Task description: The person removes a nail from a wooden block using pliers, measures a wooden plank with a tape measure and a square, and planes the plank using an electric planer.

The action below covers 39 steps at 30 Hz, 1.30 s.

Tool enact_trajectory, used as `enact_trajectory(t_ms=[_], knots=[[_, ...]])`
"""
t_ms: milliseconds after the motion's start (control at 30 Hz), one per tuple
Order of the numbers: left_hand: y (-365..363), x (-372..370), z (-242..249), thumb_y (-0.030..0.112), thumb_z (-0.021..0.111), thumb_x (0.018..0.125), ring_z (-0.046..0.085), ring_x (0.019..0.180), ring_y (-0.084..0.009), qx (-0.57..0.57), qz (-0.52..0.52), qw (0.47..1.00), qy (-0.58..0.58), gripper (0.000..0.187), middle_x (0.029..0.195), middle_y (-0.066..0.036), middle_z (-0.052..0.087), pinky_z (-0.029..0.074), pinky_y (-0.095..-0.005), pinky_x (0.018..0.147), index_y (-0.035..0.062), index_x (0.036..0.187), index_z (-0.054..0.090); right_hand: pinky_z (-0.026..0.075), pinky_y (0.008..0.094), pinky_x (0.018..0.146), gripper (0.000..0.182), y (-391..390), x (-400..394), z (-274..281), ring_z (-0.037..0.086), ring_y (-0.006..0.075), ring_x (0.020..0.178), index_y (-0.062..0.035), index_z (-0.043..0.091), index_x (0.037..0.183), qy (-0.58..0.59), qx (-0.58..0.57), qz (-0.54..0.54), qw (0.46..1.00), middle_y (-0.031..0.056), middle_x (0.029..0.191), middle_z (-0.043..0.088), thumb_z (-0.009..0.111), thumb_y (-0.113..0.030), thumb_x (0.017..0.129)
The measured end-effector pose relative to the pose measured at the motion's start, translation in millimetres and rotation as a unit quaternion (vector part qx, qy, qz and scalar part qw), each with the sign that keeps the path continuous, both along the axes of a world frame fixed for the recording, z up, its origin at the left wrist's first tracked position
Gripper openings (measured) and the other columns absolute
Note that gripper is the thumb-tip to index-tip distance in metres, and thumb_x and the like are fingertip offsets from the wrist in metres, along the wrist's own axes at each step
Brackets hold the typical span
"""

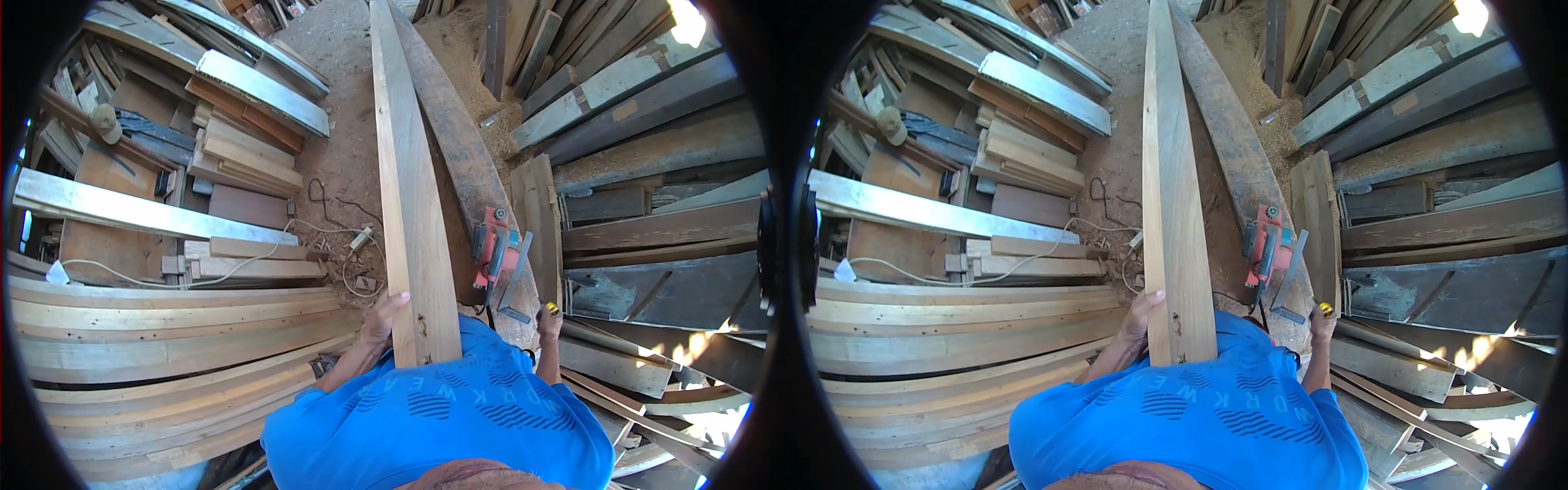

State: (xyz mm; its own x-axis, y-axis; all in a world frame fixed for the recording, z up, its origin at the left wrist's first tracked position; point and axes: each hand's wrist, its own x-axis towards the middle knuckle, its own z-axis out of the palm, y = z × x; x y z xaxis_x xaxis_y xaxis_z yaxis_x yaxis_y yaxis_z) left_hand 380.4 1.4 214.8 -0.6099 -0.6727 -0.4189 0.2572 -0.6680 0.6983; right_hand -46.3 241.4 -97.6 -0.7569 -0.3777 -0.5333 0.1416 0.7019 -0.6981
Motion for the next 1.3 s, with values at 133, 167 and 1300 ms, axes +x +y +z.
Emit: enact_trajectory(t_ms=[133,167,1300], knots=[[-6,-13,-18,0.03,0.051,0.102,0.061,0.115,-0.0213,0.026,0.039,0.999,0.021,0.055,0.133,-0.012,0.058,0.052,-0.0386,0.096,-0.0038,0.144,0.039,0.055,0.0418,0.08,0.038,-59,2,158,0.062,0.0246,0.086,-0.0078,0.061,0.112,-0.327,-0.387,-0.225,0.832,0.0095,0.096,0.066,0.062,-0.041,0.095],[-9,-17,-20,0.03,0.048,0.104,0.059,0.118,-0.0214,0.008,0.059,0.998,0.013,0.054,0.136,-0.013,0.056,0.051,-0.038,0.098,-0.0029,0.145,0.038,0.055,0.0428,0.081,0.039,-74,3,184,0.063,0.0247,0.086,-0.0085,0.061,0.113,-0.364,-0.444,-0.217,0.79,0.009,0.096,0.066,0.063,-0.043,0.095],[-193,29,-16,0.017,0.07,0.094,0.051,0.063,-0.0035,-0.204,0.176,0.954,-0.129,0.015,0.078,0.004,0.061,0.042,-0.0188,0.056,0.004,0.099,0.064,0.045,0.0449,0.105,0.053,-329,127,410,0.056,0.0373,0.12,-0.0133,0.064,0.133,0.361,-0.172,0.577,0.713,0.0163,0.125,0.06,0.07,-0.008,0.08]])
